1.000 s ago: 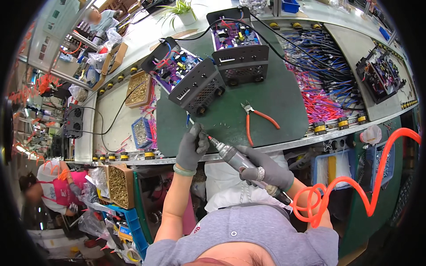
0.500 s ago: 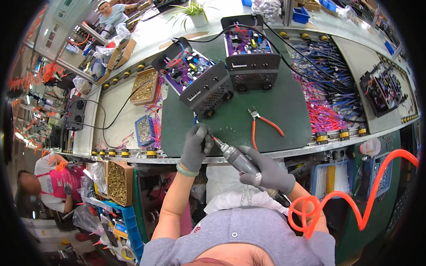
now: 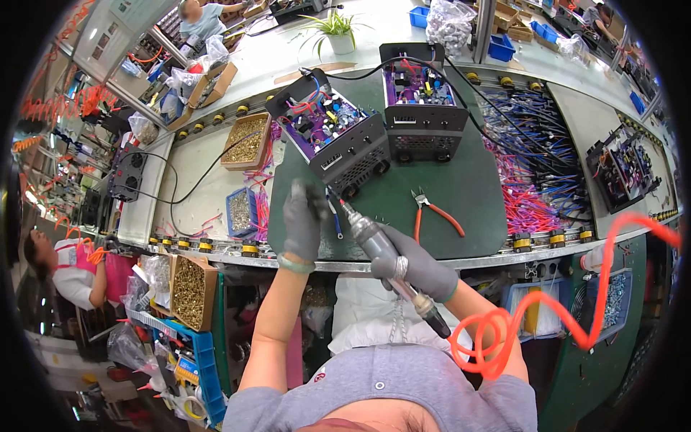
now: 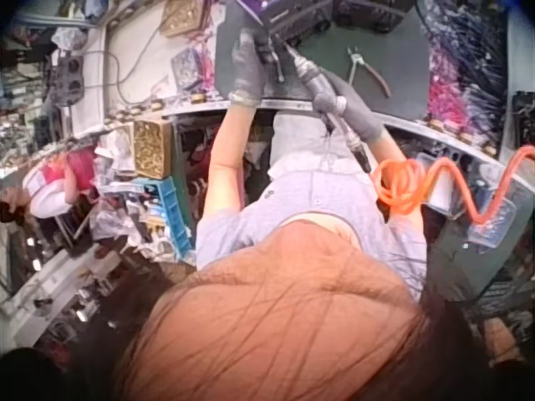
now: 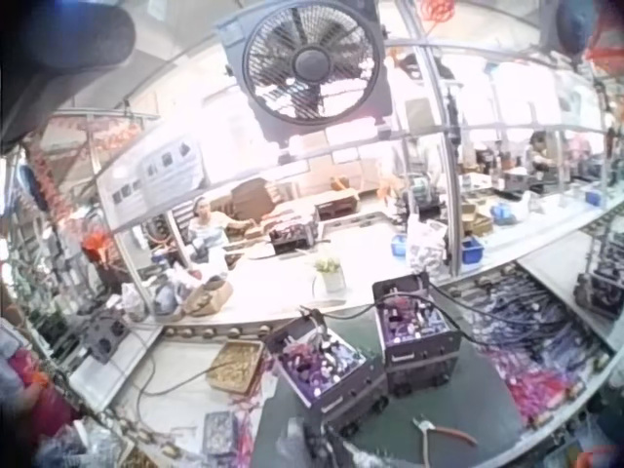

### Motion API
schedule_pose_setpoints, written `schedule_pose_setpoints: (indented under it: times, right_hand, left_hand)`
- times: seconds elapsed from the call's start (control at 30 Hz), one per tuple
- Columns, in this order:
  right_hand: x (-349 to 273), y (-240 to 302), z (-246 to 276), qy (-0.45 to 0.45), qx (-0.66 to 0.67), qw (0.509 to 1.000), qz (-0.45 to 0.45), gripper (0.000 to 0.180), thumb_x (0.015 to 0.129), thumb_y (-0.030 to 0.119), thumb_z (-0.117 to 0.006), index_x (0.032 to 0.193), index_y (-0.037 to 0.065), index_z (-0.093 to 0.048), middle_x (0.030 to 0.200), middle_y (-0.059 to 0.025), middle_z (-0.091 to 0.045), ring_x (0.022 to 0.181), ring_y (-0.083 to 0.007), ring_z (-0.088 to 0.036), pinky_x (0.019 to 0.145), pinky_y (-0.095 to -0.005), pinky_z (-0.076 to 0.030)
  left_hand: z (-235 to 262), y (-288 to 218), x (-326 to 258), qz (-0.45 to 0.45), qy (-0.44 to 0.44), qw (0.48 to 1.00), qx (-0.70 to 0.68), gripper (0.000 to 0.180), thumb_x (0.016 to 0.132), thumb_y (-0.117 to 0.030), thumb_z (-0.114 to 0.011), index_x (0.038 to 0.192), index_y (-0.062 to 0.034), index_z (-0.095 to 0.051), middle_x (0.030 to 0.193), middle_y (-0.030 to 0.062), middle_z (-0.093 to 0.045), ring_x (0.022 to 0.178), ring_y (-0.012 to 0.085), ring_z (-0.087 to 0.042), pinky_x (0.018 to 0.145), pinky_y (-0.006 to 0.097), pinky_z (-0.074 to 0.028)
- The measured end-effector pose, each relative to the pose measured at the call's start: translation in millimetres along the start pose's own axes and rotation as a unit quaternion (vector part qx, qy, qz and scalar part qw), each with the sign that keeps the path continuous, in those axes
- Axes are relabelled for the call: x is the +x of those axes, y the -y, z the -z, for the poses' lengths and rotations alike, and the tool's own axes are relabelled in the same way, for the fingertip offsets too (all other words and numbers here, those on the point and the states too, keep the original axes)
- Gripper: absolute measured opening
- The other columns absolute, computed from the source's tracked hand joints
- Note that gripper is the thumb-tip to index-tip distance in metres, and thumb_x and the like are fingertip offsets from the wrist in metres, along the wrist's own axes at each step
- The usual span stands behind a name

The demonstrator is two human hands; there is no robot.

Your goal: The person uses a soldering iron to attach wires to circuit boards inside metal enclosures. They then use pliers to cut excess wire and manipulate internal components. The person handles multiple electronic units on a workbench, performing assembly and finishing steps.

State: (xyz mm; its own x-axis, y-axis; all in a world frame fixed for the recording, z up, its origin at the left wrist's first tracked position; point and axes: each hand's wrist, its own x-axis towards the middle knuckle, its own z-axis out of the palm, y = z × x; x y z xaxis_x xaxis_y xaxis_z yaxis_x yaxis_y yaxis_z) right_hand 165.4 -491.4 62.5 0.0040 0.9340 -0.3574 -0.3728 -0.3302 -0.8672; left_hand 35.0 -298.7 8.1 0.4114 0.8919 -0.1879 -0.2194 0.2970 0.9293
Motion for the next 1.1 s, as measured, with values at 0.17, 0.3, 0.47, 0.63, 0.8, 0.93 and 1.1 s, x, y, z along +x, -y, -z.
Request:
schedule_pose_setpoints:
  times: [0.17,0.3,0.47,0.63,0.8,0.93,1.1]
  right_hand:
    - [21,-5,6,0.008,0.008,0.999,0.033,0.09,0.071,0.048,-0.078,0.139,0.002,-0.043,0.09,-0.0024,-0.054,0.068,-0.0084,-0.056,0.056,-0.0241,-0.049]
    - [30,-6,7,0.007,0.033,0.998,0.044,0.063,0.078,0.029,-0.069,0.129,0.001,-0.046,0.085,-0.0034,-0.055,0.06,-0.0086,-0.057,0.053,-0.024,-0.05]
    - [29,-1,8,0.011,0.031,0.999,0.025,0.062,0.078,0.026,-0.068,0.13,0.001,-0.046,0.085,-0.0032,-0.055,0.061,-0.0082,-0.057,0.053,-0.0239,-0.05]
    - [32,-5,9,0.012,0.047,0.998,0.043,0.061,0.078,0.024,-0.066,0.13,0.001,-0.046,0.083,-0.0032,-0.055,0.06,-0.0079,-0.057,0.052,-0.0237,-0.05]
    - [27,4,3,0.0,0.033,0.999,0.004,0.085,0.073,0.047,-0.074,0.139,0.002,-0.044,0.079,-0.0029,-0.057,0.06,-0.0076,-0.056,0.053,-0.0212,-0.047]
    - [26,9,0,0.004,0.043,0.999,-0.013,0.078,0.076,0.043,-0.071,0.137,0.003,-0.044,0.079,-0.0036,-0.057,0.059,-0.0077,-0.055,0.051,-0.0212,-0.046]
    - [32,5,-2,0.009,0.06,0.998,-0.031,0.066,0.078,0.038,-0.068,0.131,0.005,-0.045,0.078,-0.0042,-0.056,0.056,-0.0083,-0.054,0.048,-0.0222,-0.046]
  left_hand:
    - [-6,10,56,-0.027,0.0,1.0,-0.009,0.036,0.101,-0.04,-0.054,0.1,-0.0049,-0.062,0.075,-0.001,-0.059,0.06,0.0068,-0.052,0.054,0.023,-0.042]
    - [-6,17,64,-0.014,0.016,0.999,-0.045,0.033,0.102,-0.037,-0.054,0.101,-0.0046,-0.062,0.078,-0.0003,-0.061,0.065,0.0074,-0.056,0.057,0.025,-0.046]
    - [0,25,71,-0.021,0.054,0.995,-0.077,0.031,0.104,-0.032,-0.049,0.11,-0.0048,-0.063,0.096,0.0049,-0.07,0.089,0.014,-0.066,0.079,0.029,-0.053]
    - [-7,29,72,-0.021,0.053,0.99,-0.132,0.031,0.104,-0.033,-0.049,0.105,-0.0051,-0.062,0.089,0.003,-0.066,0.077,0.0125,-0.064,0.067,0.028,-0.052]
    - [-20,20,65,-0.001,0.017,0.986,-0.167,0.035,0.105,-0.036,-0.048,0.1,-0.005,-0.061,0.086,0.0025,-0.065,0.07,0.0121,-0.062,0.061,0.028,-0.051]
    - [-13,28,66,-0.022,0.012,0.992,-0.124,0.037,0.105,-0.038,-0.048,0.103,-0.0036,-0.062,0.089,0.0033,-0.066,0.069,0.0124,-0.061,0.062,0.028,-0.05]
    - [-20,33,66,-0.057,-0.013,0.992,-0.112,0.039,0.104,-0.04,-0.049,0.104,-0.0039,-0.063,0.085,0.0016,-0.066,0.066,0.0097,-0.059,0.057,0.026,-0.048]
